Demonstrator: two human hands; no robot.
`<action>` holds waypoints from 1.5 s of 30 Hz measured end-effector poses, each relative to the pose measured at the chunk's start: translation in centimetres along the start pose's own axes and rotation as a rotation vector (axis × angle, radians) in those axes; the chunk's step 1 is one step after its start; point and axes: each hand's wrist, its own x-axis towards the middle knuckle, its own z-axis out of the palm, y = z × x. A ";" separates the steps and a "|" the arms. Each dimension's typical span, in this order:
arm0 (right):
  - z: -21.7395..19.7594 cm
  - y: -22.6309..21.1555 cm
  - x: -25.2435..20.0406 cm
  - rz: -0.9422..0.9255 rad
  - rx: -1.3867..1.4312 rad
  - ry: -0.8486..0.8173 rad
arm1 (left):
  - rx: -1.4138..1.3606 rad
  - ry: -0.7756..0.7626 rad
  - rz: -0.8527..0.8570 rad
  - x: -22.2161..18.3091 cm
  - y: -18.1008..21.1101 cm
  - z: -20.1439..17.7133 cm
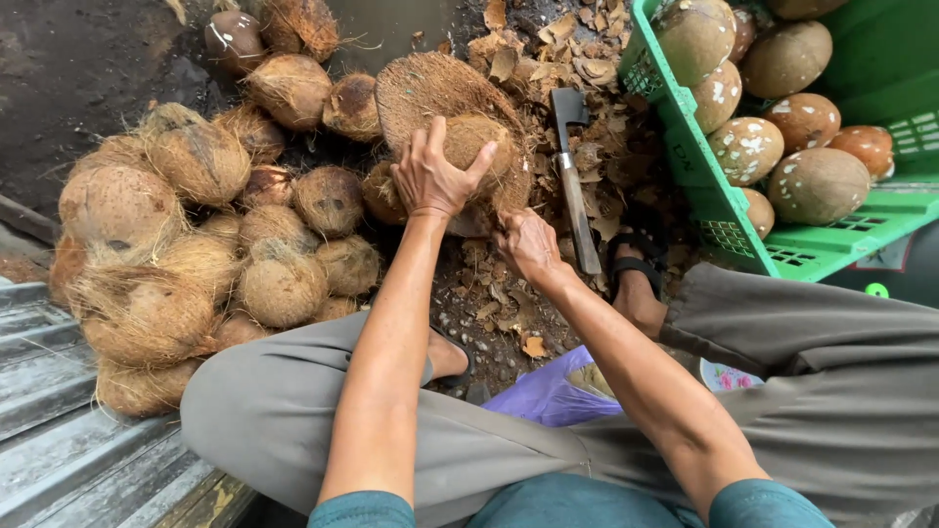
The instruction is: Peeling the outer fibrous husk from coconuts using a cleaver
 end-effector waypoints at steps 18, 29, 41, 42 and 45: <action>-4.0 -2.9 -3.5 0.139 0.076 -0.066 | 0.169 -0.268 0.124 -1.9 5.3 -3.4; -4.0 -4.1 -6.3 0.183 0.196 0.018 | 0.039 -0.003 0.014 -1.6 2.5 0.3; -5.7 -5.3 -9.6 0.131 0.103 -0.036 | -0.038 0.078 -0.084 -0.7 3.7 -0.2; -5.9 -5.5 -10.3 0.144 0.108 -0.048 | -0.074 0.070 -0.096 -0.9 3.3 0.0; -6.9 -6.5 -11.3 0.151 0.145 -0.052 | -0.100 0.060 -0.103 -1.2 4.2 -0.9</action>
